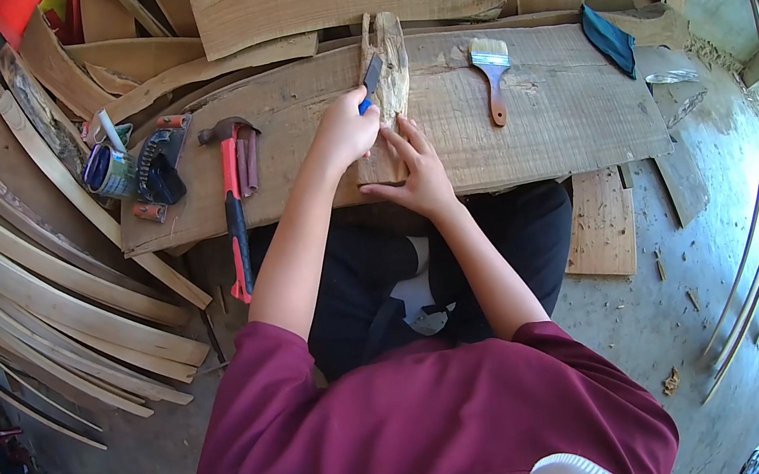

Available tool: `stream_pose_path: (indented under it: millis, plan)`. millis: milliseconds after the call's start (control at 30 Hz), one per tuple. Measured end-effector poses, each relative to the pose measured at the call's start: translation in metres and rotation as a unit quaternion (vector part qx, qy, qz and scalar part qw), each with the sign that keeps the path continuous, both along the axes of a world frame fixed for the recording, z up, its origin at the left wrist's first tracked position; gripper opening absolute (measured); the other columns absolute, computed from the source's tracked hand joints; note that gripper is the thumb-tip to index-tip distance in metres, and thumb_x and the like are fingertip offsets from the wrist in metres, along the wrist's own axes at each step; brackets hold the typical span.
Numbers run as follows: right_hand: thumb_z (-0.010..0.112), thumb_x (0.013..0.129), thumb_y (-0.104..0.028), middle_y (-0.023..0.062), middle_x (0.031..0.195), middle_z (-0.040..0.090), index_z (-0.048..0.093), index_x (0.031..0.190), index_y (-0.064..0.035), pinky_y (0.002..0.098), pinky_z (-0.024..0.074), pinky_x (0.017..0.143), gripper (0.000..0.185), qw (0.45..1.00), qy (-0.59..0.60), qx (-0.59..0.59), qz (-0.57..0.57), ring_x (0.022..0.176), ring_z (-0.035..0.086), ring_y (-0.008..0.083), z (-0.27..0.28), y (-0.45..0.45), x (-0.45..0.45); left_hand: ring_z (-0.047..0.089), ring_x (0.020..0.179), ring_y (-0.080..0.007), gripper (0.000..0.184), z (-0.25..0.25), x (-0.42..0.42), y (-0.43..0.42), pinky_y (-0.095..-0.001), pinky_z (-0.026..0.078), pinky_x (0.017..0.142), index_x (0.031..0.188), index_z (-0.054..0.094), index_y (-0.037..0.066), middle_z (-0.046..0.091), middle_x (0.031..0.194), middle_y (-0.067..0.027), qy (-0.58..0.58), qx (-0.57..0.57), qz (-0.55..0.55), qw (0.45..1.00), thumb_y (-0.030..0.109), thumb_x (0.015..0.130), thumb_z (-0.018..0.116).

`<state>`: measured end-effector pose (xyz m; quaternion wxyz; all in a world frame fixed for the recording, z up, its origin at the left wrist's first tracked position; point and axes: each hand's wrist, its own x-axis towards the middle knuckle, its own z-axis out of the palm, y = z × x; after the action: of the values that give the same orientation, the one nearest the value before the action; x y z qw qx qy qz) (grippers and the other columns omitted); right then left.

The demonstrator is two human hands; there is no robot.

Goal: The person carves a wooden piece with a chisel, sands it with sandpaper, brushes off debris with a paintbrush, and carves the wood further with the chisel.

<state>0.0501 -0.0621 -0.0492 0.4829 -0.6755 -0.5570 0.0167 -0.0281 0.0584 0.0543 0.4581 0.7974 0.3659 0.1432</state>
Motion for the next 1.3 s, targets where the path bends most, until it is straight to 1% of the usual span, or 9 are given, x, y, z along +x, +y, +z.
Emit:
stream_pose_path:
  millis: [100,167,400,467,500,567,667,767,1300]
  plan:
    - [0.086,0.057,-0.047,0.0278,0.141,0.037,0.058,0.125,-0.0144,0.047,0.0344,0.107,0.081,1.0,-0.013,0.01,-0.021,0.132,0.035,0.045,0.002,0.003,-0.006,0.048,0.042,-0.0138,0.049,0.003,0.008,0.0,-0.0312,0.044,0.042,0.138,0.041,-0.001,0.062,0.075,-0.0096,0.017,0.006,0.014,1.0,0.015,0.093,0.051]
    - [0.086,0.056,-0.047,0.0276,0.14,0.038,0.062,0.12,-0.0152,0.0473,0.035,0.106,0.075,0.999,-0.035,0.017,-0.029,0.131,0.036,0.0453,0.002,0.004,-0.006,0.061,0.05,-0.0242,0.047,0.003,0.011,0.001,-0.036,0.05,0.051,0.132,0.046,-0.005,0.067,0.087,-0.024,0.038,0.042,0.009,0.998,0.016,0.09,0.049]
    - [0.087,0.054,-0.045,0.0278,0.139,0.04,0.068,0.112,-0.0144,0.0472,0.0376,0.105,0.068,0.999,-0.026,0.011,-0.039,0.129,0.039,0.0456,0.003,0.005,-0.006,0.067,0.078,-0.0335,0.043,0.012,0.017,-0.007,-0.04,0.054,0.065,0.128,0.052,-0.003,0.066,0.095,-0.0262,0.078,0.071,0.038,0.994,0.015,0.089,0.048]
    - [0.087,0.053,-0.044,0.0278,0.139,0.04,0.069,0.11,-0.0135,0.047,0.0379,0.104,0.067,0.999,-0.022,0.011,-0.043,0.128,0.04,0.0457,0.002,0.007,-0.005,0.063,0.056,-0.0272,0.042,0.002,0.02,-0.002,-0.0382,0.05,0.055,0.129,0.053,0.002,0.067,0.081,-0.0214,0.074,0.148,0.029,0.986,0.019,0.091,0.051]
    - [0.088,0.053,-0.043,0.0278,0.139,0.041,0.07,0.108,-0.0121,0.0469,0.0378,0.105,0.065,0.999,-0.026,0.015,-0.039,0.127,0.041,0.0455,0.002,0.006,-0.005,0.063,0.056,-0.0272,0.042,-0.008,0.021,0.0,-0.0382,0.05,0.055,0.129,0.053,0.002,0.067,0.081,-0.0214,0.074,0.148,0.028,0.986,0.019,0.091,0.051]
    - [0.088,0.052,-0.041,0.0278,0.138,0.041,0.071,0.105,-0.0108,0.0468,0.0377,0.105,0.064,0.999,-0.03,0.019,-0.038,0.127,0.042,0.0453,0.001,0.007,-0.002,0.066,0.073,-0.0364,0.038,-0.026,0.021,0.004,-0.0424,0.051,0.068,0.123,0.057,0.002,0.066,0.087,-0.025,0.002,0.29,0.032,0.956,0.017,0.089,0.051]
    - [0.089,0.052,-0.038,0.0271,0.136,0.044,0.071,0.103,-0.0087,0.0467,0.0377,0.105,0.06,0.999,-0.028,0.024,-0.034,0.124,0.045,0.0453,-0.001,0.008,0.0,0.063,0.087,-0.0402,0.036,-0.007,0.02,-0.013,-0.0443,0.05,0.078,0.12,0.06,0.001,0.064,0.092,-0.0273,0.053,0.217,0.046,0.974,0.016,0.088,0.051]
    - [0.085,0.054,-0.043,0.0298,0.137,0.042,0.071,0.106,-0.0138,0.047,0.0375,0.105,0.061,0.998,-0.047,0.02,-0.02,0.125,0.042,0.048,-0.009,0.011,0.003,0.063,0.086,-0.0401,0.036,-0.011,0.023,-0.017,-0.0441,0.05,0.078,0.12,0.06,0.001,0.063,0.091,-0.0279,0.069,0.215,0.047,0.973,0.016,0.089,0.05]
    - [0.087,0.053,-0.035,0.0259,0.136,0.046,0.067,0.112,-0.0073,0.048,0.0434,0.099,0.068,0.998,-0.051,0.024,-0.035,0.124,0.045,0.0447,-0.005,0.008,0.002,0.063,0.086,-0.0408,0.038,-0.004,0.005,-0.034,-0.0479,0.05,0.079,0.125,0.057,0.006,0.064,0.089,-0.0264,0.111,0.231,0.046,0.966,0.019,0.091,0.047]
